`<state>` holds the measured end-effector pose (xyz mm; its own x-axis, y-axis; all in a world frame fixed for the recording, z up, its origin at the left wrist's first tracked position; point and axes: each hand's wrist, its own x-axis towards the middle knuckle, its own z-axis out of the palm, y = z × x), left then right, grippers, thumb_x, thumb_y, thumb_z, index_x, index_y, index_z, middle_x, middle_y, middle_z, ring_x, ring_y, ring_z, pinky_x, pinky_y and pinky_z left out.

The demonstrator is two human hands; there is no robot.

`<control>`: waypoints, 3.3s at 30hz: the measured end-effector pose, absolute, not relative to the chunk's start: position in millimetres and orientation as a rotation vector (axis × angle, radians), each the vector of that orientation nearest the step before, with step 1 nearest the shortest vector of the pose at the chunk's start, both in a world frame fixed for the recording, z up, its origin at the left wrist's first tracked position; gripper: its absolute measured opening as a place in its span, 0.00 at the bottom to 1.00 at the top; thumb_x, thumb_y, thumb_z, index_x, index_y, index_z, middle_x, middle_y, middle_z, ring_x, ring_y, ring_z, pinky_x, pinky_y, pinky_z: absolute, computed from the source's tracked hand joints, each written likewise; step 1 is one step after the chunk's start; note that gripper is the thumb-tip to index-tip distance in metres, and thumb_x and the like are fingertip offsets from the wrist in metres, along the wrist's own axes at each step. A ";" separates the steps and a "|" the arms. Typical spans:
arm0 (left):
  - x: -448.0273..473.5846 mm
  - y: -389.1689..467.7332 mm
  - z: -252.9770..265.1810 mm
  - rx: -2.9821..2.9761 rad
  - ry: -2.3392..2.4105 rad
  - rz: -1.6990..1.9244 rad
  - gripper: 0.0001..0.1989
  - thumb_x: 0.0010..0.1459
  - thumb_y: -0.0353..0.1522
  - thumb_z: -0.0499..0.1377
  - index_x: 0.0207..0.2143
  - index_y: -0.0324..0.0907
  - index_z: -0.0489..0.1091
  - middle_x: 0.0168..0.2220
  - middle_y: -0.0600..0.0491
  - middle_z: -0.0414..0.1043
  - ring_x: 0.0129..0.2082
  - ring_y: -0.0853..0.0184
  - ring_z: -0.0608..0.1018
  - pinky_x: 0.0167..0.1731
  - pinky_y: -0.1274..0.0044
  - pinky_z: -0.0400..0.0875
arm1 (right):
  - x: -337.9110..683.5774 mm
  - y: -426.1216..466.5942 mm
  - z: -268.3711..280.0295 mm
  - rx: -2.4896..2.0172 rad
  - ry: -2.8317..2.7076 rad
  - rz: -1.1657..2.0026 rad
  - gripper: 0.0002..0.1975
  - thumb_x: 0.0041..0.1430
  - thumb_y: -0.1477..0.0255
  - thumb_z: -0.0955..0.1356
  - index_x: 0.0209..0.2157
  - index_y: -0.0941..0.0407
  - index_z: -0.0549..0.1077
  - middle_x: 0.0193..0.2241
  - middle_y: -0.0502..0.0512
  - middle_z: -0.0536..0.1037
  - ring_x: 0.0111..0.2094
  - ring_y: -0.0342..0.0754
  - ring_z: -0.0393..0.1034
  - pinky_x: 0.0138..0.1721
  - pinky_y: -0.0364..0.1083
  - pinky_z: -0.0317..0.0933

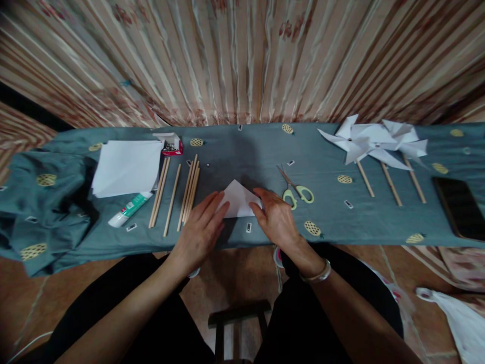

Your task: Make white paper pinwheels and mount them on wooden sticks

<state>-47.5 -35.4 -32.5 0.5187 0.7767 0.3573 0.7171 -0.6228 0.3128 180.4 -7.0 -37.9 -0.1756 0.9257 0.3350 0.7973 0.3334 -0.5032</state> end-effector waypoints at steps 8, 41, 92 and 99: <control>-28.1 -59.6 -45.4 2.678 1.210 0.380 0.32 0.67 0.40 0.53 0.66 0.31 0.53 0.69 0.35 0.55 0.70 0.47 0.54 0.65 0.55 0.58 | 179.5 -6.2 -37.6 -1.468 -2.091 0.152 0.20 0.68 0.62 0.62 0.50 0.61 0.75 0.43 0.65 0.82 0.43 0.58 0.78 0.45 0.55 0.72; -75.3 -61.0 -34.7 2.658 1.355 0.555 0.24 0.62 0.31 0.59 0.59 0.35 0.61 0.53 0.37 0.70 0.53 0.50 0.73 0.49 0.59 0.76 | 210.2 -28.1 -38.3 -1.588 -2.094 0.259 0.25 0.66 0.68 0.62 0.63 0.59 0.63 0.63 0.68 0.66 0.65 0.61 0.59 0.63 0.65 0.57; -58.3 -34.8 -27.9 2.610 1.136 0.832 0.12 0.66 0.27 0.54 0.48 0.40 0.75 0.47 0.46 0.80 0.51 0.59 0.80 0.55 0.59 0.73 | 206.5 -41.8 -15.6 -1.116 -2.443 0.353 0.16 0.65 0.78 0.62 0.51 0.58 0.73 0.50 0.63 0.79 0.52 0.55 0.74 0.54 0.57 0.69; -60.0 -37.8 -24.9 2.349 1.232 0.853 0.13 0.68 0.32 0.53 0.45 0.38 0.76 0.42 0.45 0.80 0.45 0.62 0.81 0.45 0.69 0.78 | 200.4 -32.0 -11.6 -1.232 -2.175 0.644 0.11 0.68 0.70 0.64 0.41 0.56 0.78 0.38 0.57 0.83 0.41 0.51 0.78 0.46 0.50 0.70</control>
<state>-60.0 -37.8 -24.9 0.4395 0.8288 0.3464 0.6161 -0.5587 0.5552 200.4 -32.0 -11.6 -0.4262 0.8754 0.2279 0.6100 0.4642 -0.6422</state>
